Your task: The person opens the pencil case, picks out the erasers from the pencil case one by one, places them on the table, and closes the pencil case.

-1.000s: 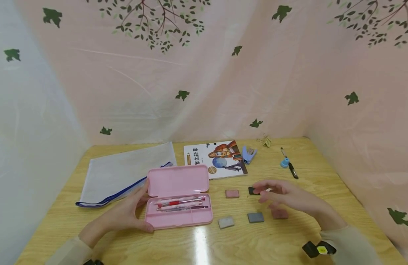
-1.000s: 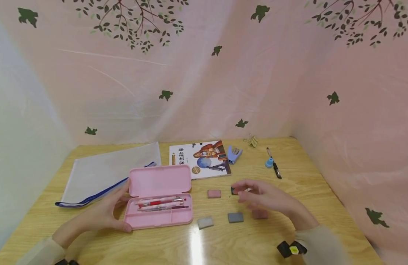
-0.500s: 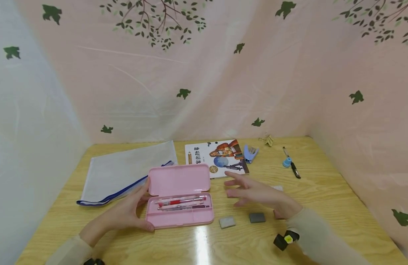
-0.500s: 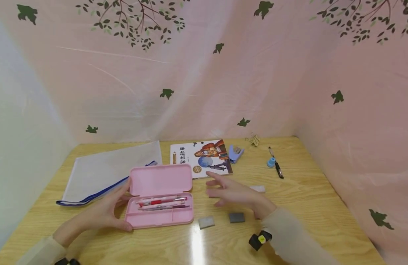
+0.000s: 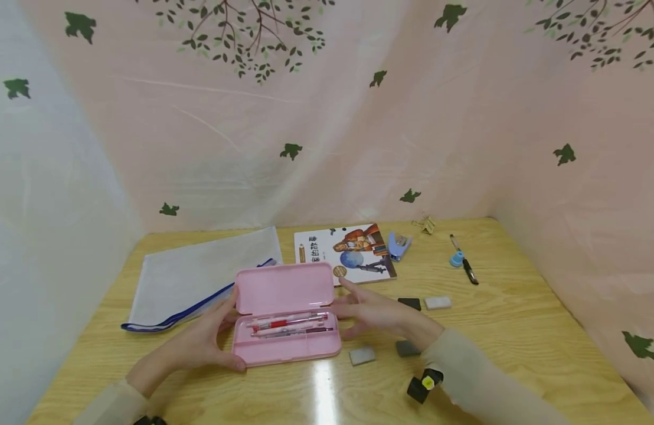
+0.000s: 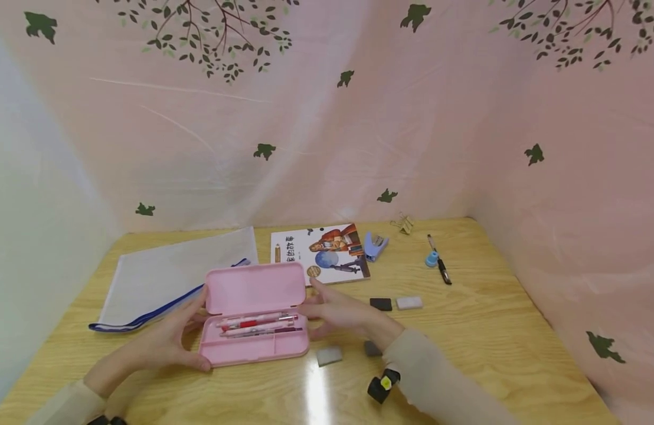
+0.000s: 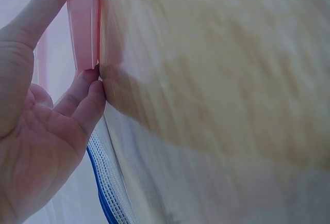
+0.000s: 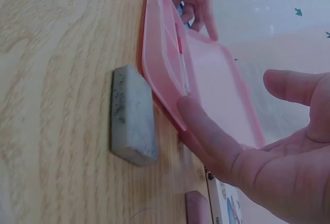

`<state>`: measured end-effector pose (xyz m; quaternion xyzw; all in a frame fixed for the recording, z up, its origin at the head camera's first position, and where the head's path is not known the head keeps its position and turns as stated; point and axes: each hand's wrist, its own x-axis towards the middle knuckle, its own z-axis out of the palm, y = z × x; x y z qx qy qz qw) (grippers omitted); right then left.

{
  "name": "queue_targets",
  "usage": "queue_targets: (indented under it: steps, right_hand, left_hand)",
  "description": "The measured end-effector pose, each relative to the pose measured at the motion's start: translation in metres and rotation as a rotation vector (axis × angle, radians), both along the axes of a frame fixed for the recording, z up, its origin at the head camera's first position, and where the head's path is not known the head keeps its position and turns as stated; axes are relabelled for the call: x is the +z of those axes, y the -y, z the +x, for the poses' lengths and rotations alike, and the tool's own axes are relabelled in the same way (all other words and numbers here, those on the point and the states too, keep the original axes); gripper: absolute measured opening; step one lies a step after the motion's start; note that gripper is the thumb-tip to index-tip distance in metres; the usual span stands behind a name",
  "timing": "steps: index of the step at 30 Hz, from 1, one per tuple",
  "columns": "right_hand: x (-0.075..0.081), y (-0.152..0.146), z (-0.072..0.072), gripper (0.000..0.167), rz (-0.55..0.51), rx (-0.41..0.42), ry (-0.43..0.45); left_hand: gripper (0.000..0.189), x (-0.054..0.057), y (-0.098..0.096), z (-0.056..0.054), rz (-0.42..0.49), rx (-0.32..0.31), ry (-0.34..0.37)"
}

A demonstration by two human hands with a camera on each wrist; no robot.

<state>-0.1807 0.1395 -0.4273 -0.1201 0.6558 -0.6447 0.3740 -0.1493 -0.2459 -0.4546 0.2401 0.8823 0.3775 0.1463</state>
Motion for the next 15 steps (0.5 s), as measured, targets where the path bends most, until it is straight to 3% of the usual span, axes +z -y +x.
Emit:
queue_targets:
  steps: [5, 15]
  right_hand:
    - [-0.002, 0.0009, -0.0014, 0.086, -0.007, -0.052, 0.021]
    - [0.0025, 0.0019, 0.0025, 0.085, 0.047, -0.071, -0.048]
  left_hand:
    - [0.14, -0.0004, 0.0002, 0.0002, 0.008, -0.002, -0.014]
    - [0.145, -0.0012, -0.0002, 0.001, 0.07, -0.014, -0.031]
